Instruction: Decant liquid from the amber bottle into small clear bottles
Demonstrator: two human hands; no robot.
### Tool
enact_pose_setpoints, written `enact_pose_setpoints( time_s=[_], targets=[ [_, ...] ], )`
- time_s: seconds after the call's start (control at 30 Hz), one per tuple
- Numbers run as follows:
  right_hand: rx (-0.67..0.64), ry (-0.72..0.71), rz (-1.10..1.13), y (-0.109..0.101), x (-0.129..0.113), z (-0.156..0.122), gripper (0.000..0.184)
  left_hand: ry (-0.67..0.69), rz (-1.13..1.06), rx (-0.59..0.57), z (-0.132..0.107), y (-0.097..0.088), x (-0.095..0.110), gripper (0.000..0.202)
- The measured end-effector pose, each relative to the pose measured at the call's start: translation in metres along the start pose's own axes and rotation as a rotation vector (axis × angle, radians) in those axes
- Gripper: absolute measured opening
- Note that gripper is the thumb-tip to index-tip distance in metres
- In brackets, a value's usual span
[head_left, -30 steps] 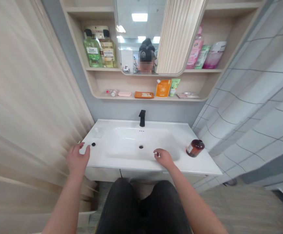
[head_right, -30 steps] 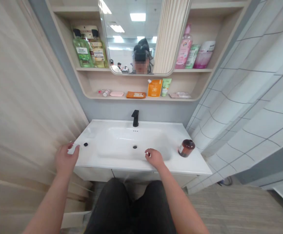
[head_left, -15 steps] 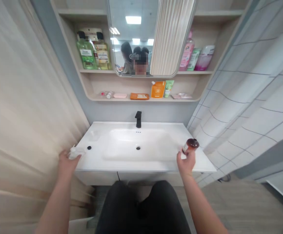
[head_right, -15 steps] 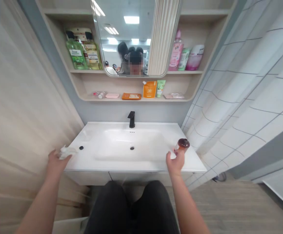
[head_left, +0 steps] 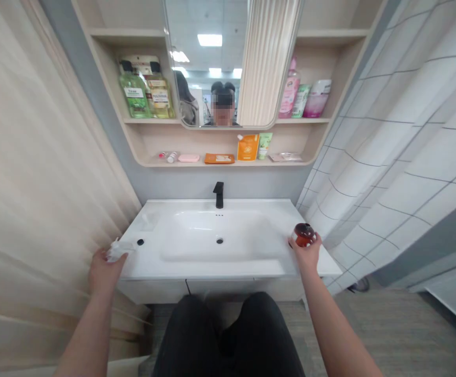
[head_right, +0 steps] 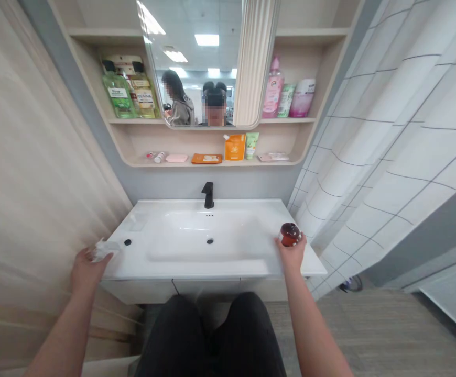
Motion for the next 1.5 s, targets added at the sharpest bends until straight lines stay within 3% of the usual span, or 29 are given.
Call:
enact_pose_setpoints(
  time_s=[0.1,0.17,0.23,0.3,0.37,0.43,0.5,0.6,0.7,0.93,1.2,1.5],
  targets=[
    [0.139,-0.006,-0.022,-0.015,-0.007,-0.008,0.112,0.062,-0.011,0.103,-0.009,-0.009,0.011,0.085],
    [0.300,-0.099,-0.062,-0.032,-0.020,-0.021,0.087,0.104,-0.079,0.118,-0.023,-0.010,0.027,0.082],
    [0.324,-0.223,-0.057,-0.038,-0.039,-0.040,0.051,0.127,-0.199,0.040,-0.044,-0.001,0.048,0.082],
    [0.126,-0.368,0.004,-0.023,-0.064,-0.061,0.021,0.178,-0.340,-0.110,-0.073,0.018,0.076,0.080],
    [-0.213,-0.497,0.097,0.010,-0.092,-0.088,0.011,0.272,-0.479,-0.262,-0.106,0.043,0.107,0.073],
    [-0.582,-0.518,0.202,0.051,-0.116,-0.119,0.028,0.363,-0.580,-0.416,-0.141,0.071,0.139,0.062],
    [-0.840,-0.471,0.305,0.090,-0.133,-0.144,0.054,0.463,-0.651,-0.556,-0.174,0.098,0.168,0.051],
    [-1.046,-0.321,0.366,0.137,-0.141,-0.165,0.096,0.552,-0.722,-0.737,-0.211,0.133,0.204,0.051],
    [-1.128,-0.213,0.428,0.168,-0.141,-0.170,0.106,0.594,-0.753,-0.850,-0.231,0.158,0.227,0.056],
    [-1.133,-0.194,0.300,0.198,-0.129,-0.169,0.068,0.605,-0.743,-0.958,-0.232,0.192,0.238,0.038],
    [-1.112,-0.182,0.146,0.202,-0.122,-0.171,0.065,0.646,-0.720,-0.948,-0.236,0.197,0.238,0.034],
    [-1.047,-0.305,0.126,0.193,-0.132,-0.176,0.071,0.450,-0.680,-0.794,-0.229,0.205,0.227,0.032]
  ],
)
Point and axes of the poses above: each hand's wrist, its own z-axis towards the middle knuckle, its own y-axis out of the palm, x = y × z, the point moved 5 cm from there along z, towards the middle knuckle, and after that the axes turned 1 degree about -y, right-handed, at the moved point
